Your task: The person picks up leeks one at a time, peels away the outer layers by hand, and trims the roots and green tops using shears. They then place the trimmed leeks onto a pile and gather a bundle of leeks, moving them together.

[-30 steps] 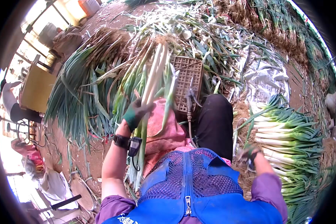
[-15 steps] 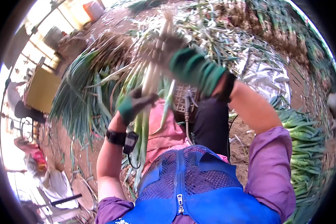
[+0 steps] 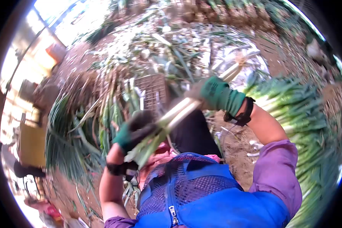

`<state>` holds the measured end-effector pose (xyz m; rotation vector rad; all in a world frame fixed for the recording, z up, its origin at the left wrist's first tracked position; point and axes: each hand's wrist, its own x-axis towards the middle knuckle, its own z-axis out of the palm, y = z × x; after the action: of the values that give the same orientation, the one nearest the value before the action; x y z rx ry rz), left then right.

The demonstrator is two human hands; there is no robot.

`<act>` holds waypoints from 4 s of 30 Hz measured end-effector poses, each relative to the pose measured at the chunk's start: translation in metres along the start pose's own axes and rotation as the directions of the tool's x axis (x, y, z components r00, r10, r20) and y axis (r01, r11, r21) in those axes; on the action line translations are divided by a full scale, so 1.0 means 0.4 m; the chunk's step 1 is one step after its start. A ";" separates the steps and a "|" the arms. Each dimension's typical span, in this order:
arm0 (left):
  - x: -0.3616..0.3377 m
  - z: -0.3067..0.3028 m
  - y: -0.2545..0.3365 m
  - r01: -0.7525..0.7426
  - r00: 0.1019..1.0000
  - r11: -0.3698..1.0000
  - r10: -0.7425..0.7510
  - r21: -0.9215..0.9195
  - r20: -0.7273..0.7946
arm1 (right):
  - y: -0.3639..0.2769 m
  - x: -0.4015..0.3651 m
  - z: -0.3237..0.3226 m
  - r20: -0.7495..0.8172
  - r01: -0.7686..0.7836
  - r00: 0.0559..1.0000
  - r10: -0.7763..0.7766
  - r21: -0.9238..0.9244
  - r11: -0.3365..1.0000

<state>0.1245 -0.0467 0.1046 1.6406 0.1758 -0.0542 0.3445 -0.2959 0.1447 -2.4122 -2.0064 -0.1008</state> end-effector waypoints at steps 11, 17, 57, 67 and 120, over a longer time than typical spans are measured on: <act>0.108 -0.204 -0.244 0.076 0.929 0.989 -0.116 -0.127 -0.351 | 0.172 -0.984 0.063 -0.449 -0.235 -0.247 0.859 0.888 0.396; 0.172 -0.043 -0.431 0.458 0.885 0.884 -0.464 -0.094 -0.051 | 0.020 -1.345 0.207 -0.303 -0.517 -0.804 0.511 0.781 -0.350; -0.028 0.087 -0.220 -0.058 0.956 0.991 0.020 -0.122 -0.293 | -0.216 0.349 0.367 -0.050 -0.025 0.880 0.473 0.988 0.151; -0.082 -0.197 0.069 0.142 0.988 0.813 -0.082 0.564 -0.130 | -0.212 0.354 0.555 0.346 -0.596 0.773 0.532 0.683 0.422; -0.059 -0.091 0.247 -0.390 0.868 0.921 0.371 -0.011 0.330 | -0.163 0.274 0.541 0.468 -0.544 0.828 0.309 0.540 0.642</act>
<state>0.1131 -0.0191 0.2082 1.6699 -0.4111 -0.0285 0.3107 -0.1668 -0.0682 -2.3938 -1.1263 0.9223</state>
